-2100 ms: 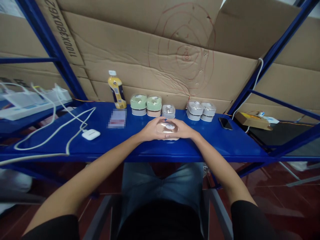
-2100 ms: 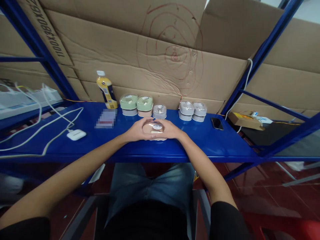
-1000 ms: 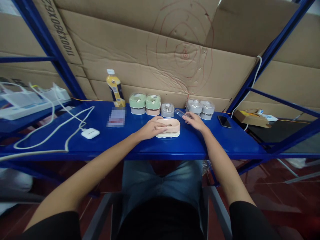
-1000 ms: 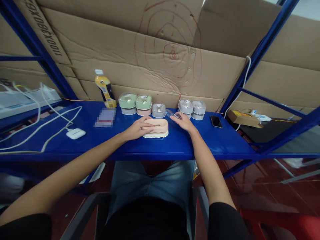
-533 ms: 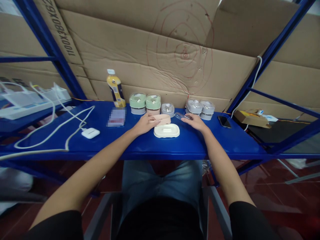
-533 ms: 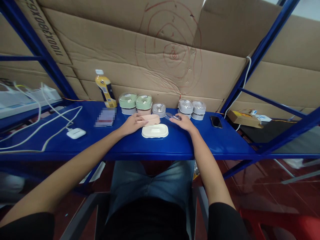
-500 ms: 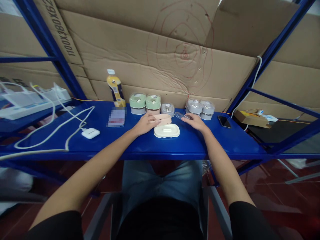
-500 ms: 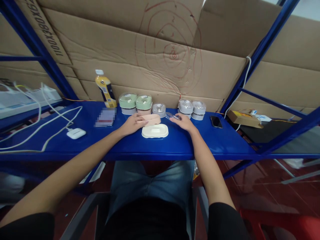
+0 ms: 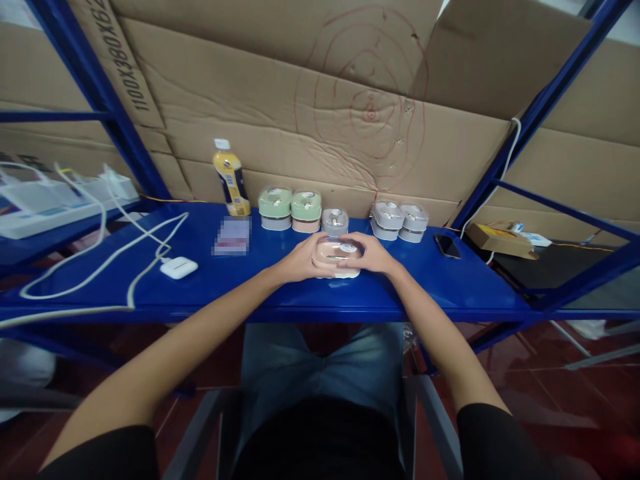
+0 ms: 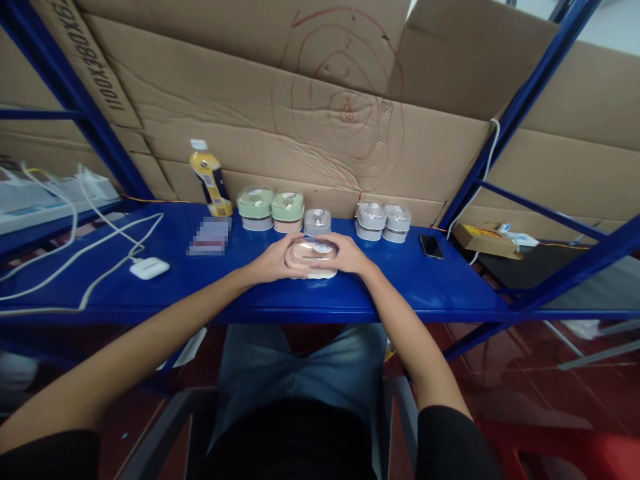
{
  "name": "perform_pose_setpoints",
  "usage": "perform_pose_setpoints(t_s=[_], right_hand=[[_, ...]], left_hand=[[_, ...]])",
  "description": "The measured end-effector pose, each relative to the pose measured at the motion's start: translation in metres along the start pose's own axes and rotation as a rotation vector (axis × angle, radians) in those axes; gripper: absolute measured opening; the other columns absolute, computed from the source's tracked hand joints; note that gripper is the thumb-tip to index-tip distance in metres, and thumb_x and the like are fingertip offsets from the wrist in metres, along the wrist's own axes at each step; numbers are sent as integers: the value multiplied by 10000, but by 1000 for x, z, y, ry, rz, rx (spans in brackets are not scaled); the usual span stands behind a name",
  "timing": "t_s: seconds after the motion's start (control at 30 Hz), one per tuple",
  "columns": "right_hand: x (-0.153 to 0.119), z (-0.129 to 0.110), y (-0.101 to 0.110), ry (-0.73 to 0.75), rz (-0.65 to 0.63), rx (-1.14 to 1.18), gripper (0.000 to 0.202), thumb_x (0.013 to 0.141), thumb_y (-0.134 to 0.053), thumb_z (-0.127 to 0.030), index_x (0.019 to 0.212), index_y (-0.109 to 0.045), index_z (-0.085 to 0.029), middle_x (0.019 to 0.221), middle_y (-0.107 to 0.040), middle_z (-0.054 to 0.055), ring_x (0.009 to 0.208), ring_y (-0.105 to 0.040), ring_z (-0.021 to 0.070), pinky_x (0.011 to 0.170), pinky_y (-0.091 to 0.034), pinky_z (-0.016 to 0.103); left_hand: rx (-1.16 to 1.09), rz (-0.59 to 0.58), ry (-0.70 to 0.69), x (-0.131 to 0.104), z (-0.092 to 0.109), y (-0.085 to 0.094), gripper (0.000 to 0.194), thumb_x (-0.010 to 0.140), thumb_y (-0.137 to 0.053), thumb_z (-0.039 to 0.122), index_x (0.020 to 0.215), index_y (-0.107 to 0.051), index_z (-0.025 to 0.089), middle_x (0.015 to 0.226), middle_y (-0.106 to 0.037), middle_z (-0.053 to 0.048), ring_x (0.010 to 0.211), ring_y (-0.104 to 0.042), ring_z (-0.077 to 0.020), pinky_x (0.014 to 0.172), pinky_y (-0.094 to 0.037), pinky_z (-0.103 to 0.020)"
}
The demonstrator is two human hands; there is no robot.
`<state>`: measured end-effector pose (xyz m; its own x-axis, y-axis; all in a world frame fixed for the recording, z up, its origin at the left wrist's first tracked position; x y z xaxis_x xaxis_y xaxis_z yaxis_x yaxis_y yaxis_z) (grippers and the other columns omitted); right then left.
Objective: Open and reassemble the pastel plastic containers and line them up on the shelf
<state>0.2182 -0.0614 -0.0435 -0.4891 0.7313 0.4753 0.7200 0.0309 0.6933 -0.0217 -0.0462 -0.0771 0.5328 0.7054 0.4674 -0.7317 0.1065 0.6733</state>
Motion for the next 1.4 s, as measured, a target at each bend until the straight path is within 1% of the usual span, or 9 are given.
perform_pose_setpoints(t_s=[0.13, 0.37, 0.6, 0.9, 1.0, 1.1, 1.2, 1.3, 1.4], right_hand=[[4, -5, -8, 31, -1, -32, 742, 737, -946, -590, 1350, -764, -215, 1306, -795, 131, 1188, -748, 311, 1083, -569, 497], [5, -7, -8, 78, -38, -79, 734, 755, -945, -571, 1374, -763, -221, 1314, -796, 120, 1189, -740, 311, 1083, -569, 495], [4, -9, -13, 101, -80, -145, 745, 788, -924, -591, 1427, -744, -253, 1258, -783, 105, 1131, -741, 300, 1058, -576, 498], [1, -5, -18, 156, -114, -160, 744, 853, -879, -596, 1484, -697, -246, 1312, -730, 129, 1233, -707, 326, 1097, -558, 515], [2, -1, -18, 149, -124, -130, 742, 866, -866, -606, 1491, -686, -248, 1340, -709, 130, 1266, -690, 329, 1127, -542, 528], [-5, -2, -14, 134, -171, -106, 852, 852, -869, -626, 1574, -605, -260, 1438, -648, 139, 1346, -646, 336, 1169, -520, 530], [-24, -14, -6, 10, -225, -213, 961, 862, -854, -619, 1678, -470, -284, 1474, -602, 156, 1318, -661, 352, 1124, -553, 521], [-48, -29, 7, -275, -161, -524, 978, 911, -780, -688, 1713, -402, -275, 1349, -652, 200, 1176, -722, 413, 977, -599, 533], [-62, -35, 16, -552, -82, -778, 1025, 944, -638, -815, 1675, -415, -133, 1302, -664, 308, 1106, -744, 471, 896, -595, 529]], left_hand=[[-1, 2, -21, 1, -5, -4, 1201, 636, -983, 636, 1607, -427, 200, 1622, -534, -236, 1481, -558, -478, 1222, -484, -647], [8, 1, -107, -1, -3, -7, 1190, 674, -988, 554, 1646, -385, 225, 1670, -472, -225, 1543, -490, -479, 1265, -445, -658], [14, -46, -115, -2, -5, -7, 1178, 689, -980, 604, 1640, -393, 232, 1653, -494, -216, 1545, -489, -465, 1261, -447, -635], [14, -66, -71, -2, -6, -8, 1260, 668, -965, 679, 1664, -364, 192, 1665, -481, -243, 1534, -505, -468, 1237, -475, -606], [28, -71, -61, -1, -6, -7, 1233, 674, -958, 684, 1645, -386, 186, 1660, -489, -241, 1530, -510, -464, 1243, -470, -601], [51, -64, -72, -1, -5, -7, 1165, 679, -956, 671, 1598, -438, 178, 1629, -523, -234, 1515, -525, -457, 1257, -454, -604], [41, -43, -82, -1, -6, -6, 1025, 747, -917, 630, 1552, -469, 180, 1558, -587, -222, 1454, -588, -429, 1229, -486, -607], [14, -8, -49, -1, -11, -5, 793, 875, -801, 546, 1505, -484, 183, 1394, -685, -188, 1281, -706, -363, 1128, -576, -589], [29, 16, -22, -1, -14, -4, 648, 924, -732, 498, 1456, -513, 199, 1306, -714, -153, 1201, -735, -329, 1081, -609, -574]])
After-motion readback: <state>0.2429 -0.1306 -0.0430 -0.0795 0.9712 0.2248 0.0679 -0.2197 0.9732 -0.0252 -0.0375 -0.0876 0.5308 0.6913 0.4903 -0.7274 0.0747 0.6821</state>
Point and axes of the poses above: each hand's wrist, its own x-axis towards the middle knuckle, its own y-axis out of the back of the hand, z = x × y, the point moved 3 cm from there along x, towards the middle knuckle
